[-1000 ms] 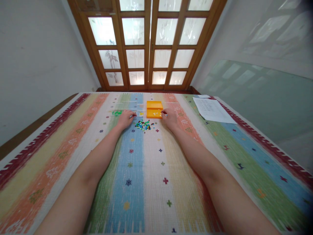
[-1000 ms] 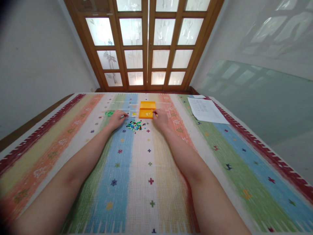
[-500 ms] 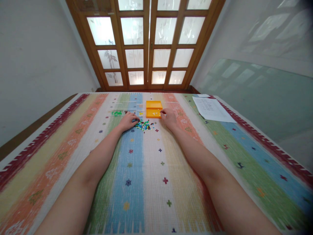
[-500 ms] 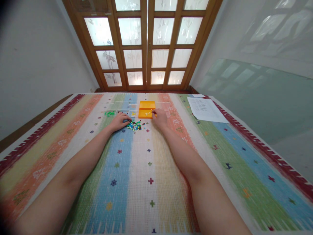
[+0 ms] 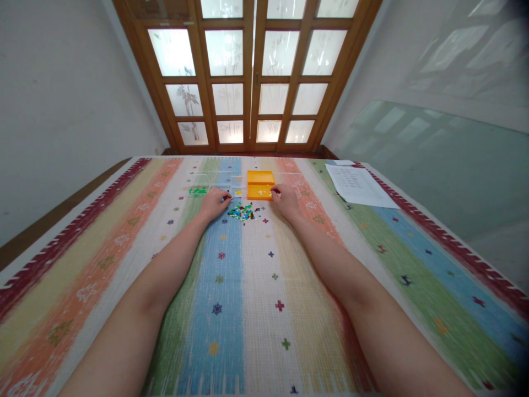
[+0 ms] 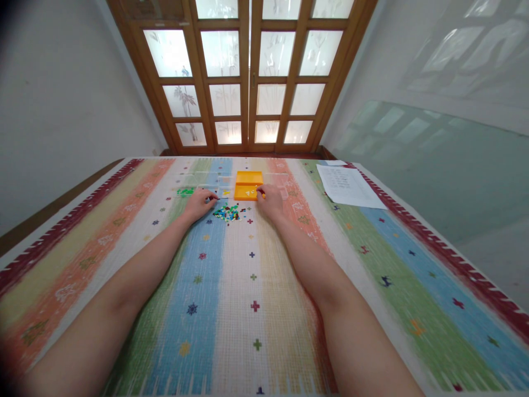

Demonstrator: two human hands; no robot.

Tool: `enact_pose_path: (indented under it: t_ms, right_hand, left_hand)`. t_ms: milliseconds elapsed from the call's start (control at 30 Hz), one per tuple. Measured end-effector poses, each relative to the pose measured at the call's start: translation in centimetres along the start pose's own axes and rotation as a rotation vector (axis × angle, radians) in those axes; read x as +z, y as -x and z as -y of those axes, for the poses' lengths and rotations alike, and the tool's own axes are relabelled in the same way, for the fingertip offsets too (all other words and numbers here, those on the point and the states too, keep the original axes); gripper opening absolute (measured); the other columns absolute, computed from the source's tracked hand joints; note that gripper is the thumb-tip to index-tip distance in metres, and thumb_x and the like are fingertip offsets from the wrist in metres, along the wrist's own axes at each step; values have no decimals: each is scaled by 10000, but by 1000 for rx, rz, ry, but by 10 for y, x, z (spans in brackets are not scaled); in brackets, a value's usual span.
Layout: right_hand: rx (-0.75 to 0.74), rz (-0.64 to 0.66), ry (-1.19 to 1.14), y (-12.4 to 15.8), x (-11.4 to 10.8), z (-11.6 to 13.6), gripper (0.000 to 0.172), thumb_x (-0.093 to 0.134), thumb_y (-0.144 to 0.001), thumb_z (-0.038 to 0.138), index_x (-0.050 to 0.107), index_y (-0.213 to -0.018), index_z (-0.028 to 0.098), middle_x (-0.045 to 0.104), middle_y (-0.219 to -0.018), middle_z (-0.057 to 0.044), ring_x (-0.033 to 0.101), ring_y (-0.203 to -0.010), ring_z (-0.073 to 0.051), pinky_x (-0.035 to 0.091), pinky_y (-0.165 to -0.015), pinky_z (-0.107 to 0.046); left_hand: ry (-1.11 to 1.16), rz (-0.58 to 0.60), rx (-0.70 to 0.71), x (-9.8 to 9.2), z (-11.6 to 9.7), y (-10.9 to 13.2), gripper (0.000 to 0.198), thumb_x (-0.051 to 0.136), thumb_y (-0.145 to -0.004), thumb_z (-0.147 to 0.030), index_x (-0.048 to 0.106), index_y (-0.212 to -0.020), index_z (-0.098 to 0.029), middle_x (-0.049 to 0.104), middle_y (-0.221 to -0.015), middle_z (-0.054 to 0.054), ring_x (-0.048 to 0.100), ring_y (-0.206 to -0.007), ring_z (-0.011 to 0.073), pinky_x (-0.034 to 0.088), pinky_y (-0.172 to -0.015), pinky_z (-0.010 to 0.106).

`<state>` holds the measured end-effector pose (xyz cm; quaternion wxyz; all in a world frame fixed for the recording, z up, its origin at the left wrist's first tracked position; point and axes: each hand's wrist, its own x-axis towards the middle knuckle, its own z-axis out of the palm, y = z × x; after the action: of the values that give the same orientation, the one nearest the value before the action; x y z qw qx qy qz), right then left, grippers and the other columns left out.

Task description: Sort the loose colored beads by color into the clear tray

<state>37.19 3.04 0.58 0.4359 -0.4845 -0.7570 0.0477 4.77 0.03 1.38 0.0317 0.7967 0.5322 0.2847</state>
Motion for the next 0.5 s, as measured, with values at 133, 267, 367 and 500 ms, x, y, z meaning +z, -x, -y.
enact_pose_path:
  t_ms: [133,267,367,500]
  right_hand:
    - [20,20,6,0,1,1,171,563,-925,223,732,-947,216,750,-993,-103,635,-967,-277,482,-931,-433]
    - [26,31,12,1,1,3,175,565,-930,226,738,-954,218,749,-996,-104,631,-974,-277,486,-932,-434]
    - [23,36,20,1,3,2,175,568,-935,227,742,-956,220,748,-989,-104,632,-968,-276,487,-928,-429]
    - [-5,27,16,2,6,-1,166,576,-932,221,741,-951,217,750,-985,-98,634,-947,-270,484,-919,-421]
  left_hand:
    - [26,-155,-160,-2,9,0,217,626,-926,-328,803,-991,-220,758,-909,78,636,-897,264,476,-854,387]
    - [72,-264,-359,-6,19,0,218,641,-905,-348,806,-968,-220,743,-827,58,635,-793,237,450,-764,337]
    - [128,-313,-492,-8,25,0,231,655,-897,-361,811,-972,-208,741,-802,56,624,-744,225,434,-727,323]
    - [182,-364,-572,-9,32,1,243,671,-889,-384,811,-956,-197,748,-794,62,622,-722,225,428,-700,320]
